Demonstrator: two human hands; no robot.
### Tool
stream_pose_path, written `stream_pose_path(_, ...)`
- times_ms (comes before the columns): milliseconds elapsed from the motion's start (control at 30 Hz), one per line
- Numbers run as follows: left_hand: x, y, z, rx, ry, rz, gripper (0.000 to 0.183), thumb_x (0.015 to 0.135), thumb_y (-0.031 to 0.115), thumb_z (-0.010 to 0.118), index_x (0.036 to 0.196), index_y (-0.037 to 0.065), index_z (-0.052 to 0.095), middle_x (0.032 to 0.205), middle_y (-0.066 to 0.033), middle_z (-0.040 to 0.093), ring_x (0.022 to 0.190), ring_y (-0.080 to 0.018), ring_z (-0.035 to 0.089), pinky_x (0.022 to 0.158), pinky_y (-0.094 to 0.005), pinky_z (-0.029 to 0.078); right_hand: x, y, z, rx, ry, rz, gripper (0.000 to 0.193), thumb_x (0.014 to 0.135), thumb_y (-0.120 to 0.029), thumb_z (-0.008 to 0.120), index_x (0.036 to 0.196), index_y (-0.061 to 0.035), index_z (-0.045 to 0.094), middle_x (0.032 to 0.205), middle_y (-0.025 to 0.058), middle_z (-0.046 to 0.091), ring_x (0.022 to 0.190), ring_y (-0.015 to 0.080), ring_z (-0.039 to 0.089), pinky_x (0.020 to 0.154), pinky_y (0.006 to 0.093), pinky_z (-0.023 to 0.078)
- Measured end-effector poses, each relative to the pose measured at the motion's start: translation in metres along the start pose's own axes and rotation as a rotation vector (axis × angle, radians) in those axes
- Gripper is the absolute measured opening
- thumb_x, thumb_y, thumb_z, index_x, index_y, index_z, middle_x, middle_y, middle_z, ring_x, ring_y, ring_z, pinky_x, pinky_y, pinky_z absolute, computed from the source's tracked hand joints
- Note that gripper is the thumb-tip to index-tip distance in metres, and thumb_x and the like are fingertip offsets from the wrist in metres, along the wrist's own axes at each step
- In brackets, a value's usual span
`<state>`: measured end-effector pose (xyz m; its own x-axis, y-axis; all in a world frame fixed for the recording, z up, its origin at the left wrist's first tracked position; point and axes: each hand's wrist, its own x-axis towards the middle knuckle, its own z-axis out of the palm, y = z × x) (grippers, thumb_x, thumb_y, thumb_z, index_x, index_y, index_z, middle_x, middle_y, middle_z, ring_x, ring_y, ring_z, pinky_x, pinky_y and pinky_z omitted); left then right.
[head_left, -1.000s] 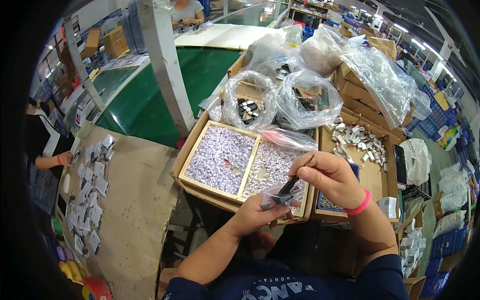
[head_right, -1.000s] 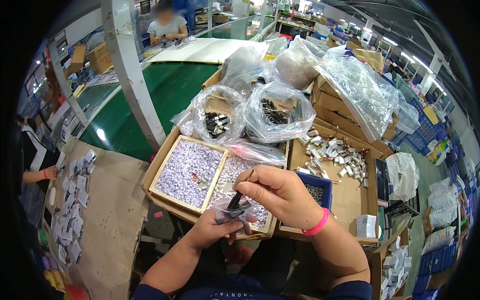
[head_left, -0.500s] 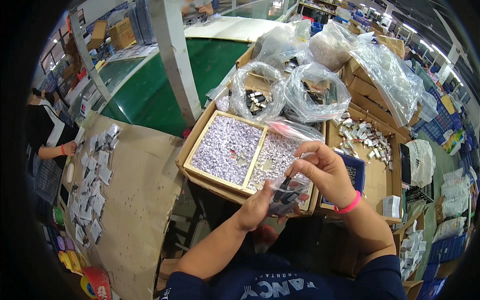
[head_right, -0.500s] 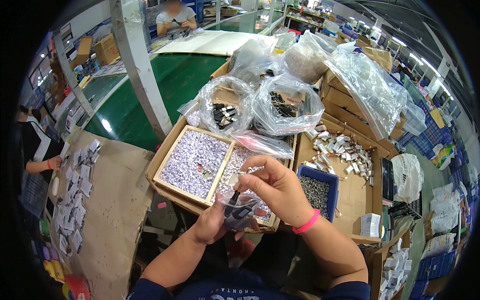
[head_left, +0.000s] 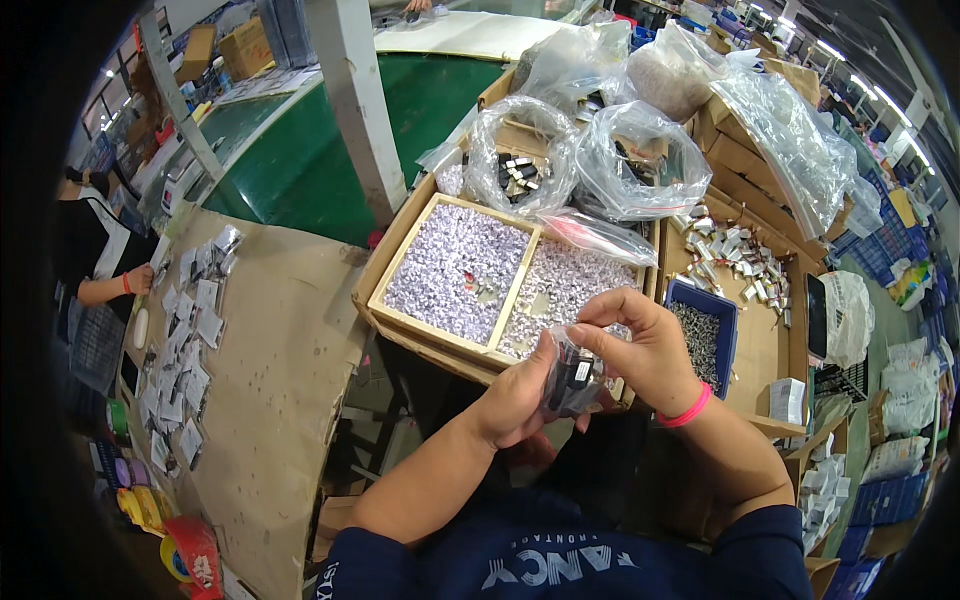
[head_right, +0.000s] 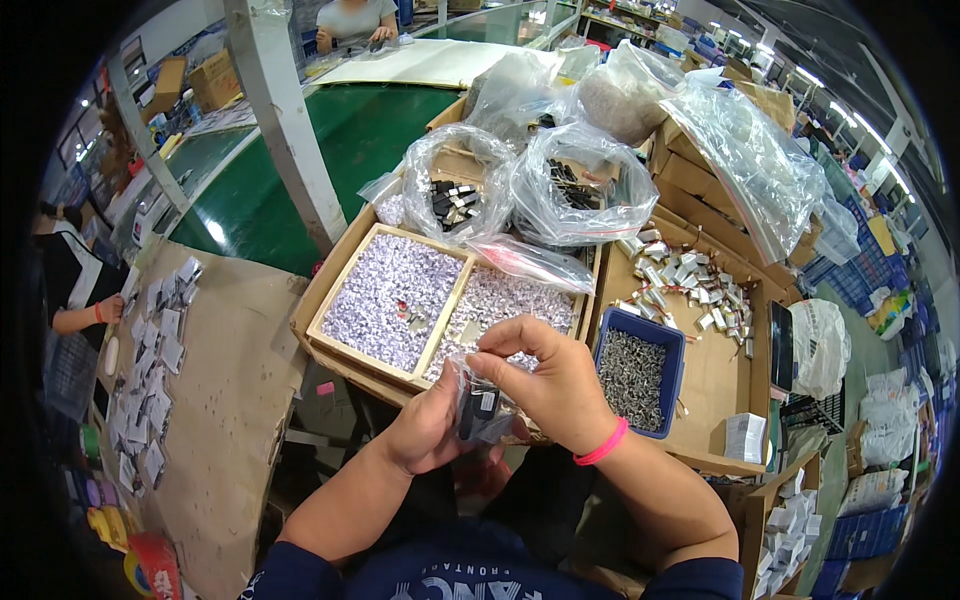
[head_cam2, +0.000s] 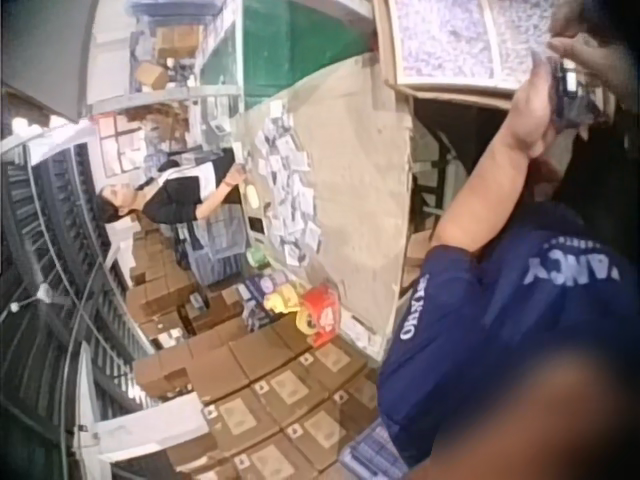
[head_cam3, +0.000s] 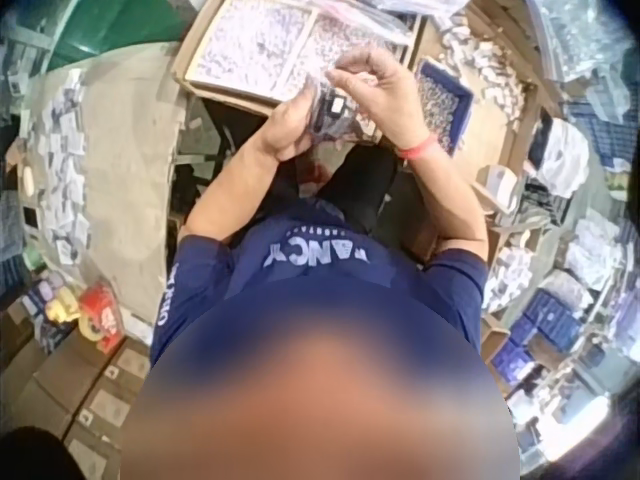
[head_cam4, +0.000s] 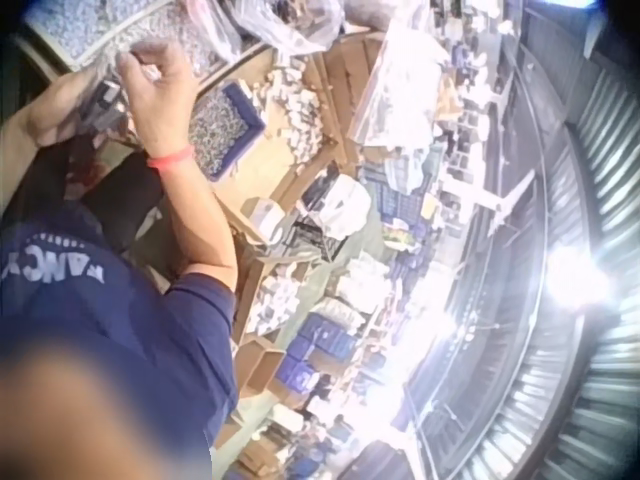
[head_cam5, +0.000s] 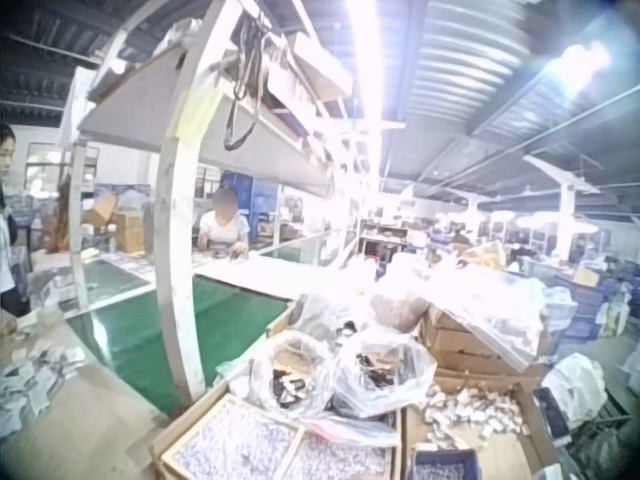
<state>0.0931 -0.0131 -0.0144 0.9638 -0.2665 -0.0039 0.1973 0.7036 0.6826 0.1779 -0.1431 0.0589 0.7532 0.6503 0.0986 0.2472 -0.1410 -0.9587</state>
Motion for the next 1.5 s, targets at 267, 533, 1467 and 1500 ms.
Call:
stream_pose_path(267, -0.004, 0.006, -0.008, -0.041, -0.039, 0.027, 0.072, 0.093, 0.061, 0.02, 0.13, 0.002, 0.039, 0.113, -0.0135, 0.057, 0.102, -0.0231, 0.06, 0.074, -0.0346, 0.055, 0.005, -0.01, -0.023, -0.435, -0.272, -0.423, 0.024, 0.074, -0.011, 0.074, 0.097, -0.0086, 0.069, 0.083, 0.0033, 0.064, 0.089, 0.0217, 0.055, 0.079, 0.0316, 0.046)
stream_pose_path(533, -0.012, 0.009, 0.006, 0.301, 0.032, 0.013, 0.045, 0.085, 0.014, 0.067, 0.123, -0.001, 0.048, 0.109, -0.0104, 0.061, 0.104, -0.0197, 0.059, 0.082, -0.0317, 0.052, 0.012, -0.028, -0.031, -0.401, -0.319, -0.48, 0.015, 0.075, -0.007, 0.072, 0.089, -0.0109, 0.069, 0.077, 0.0017, 0.062, 0.079, 0.02, 0.055, 0.075, 0.0323, 0.044)
stream_pose_path(1467, -0.019, 0.005, 0.021, 0.483, 0.495, 0.646, 0.019, 0.085, -0.008, 0.051, 0.103, -0.002, 0.053, 0.101, -0.0101, 0.06, 0.09, -0.0126, 0.059, 0.082, -0.0251, 0.049, -0.007, -0.017, -0.008, -0.313, -0.09, -0.441, 0.009, 0.075, -0.007, 0.073, 0.083, -0.0034, 0.069, 0.08, 0.0076, 0.064, 0.073, 0.0198, 0.063, 0.064, 0.0285, 0.05)
stream_pose_path(1500, -0.02, 0.006, 0.02, 0.525, 0.485, 0.667, 0.019, 0.085, -0.009, 0.051, 0.103, -0.002, 0.053, 0.101, -0.0102, 0.06, 0.089, -0.0126, 0.06, 0.081, -0.0251, 0.049, -0.008, -0.017, -0.008, -0.32, -0.083, -0.439, 0.009, 0.075, -0.006, 0.073, 0.083, -0.0035, 0.069, 0.08, 0.0076, 0.064, 0.073, 0.0198, 0.063, 0.064, 0.0285, 0.05)
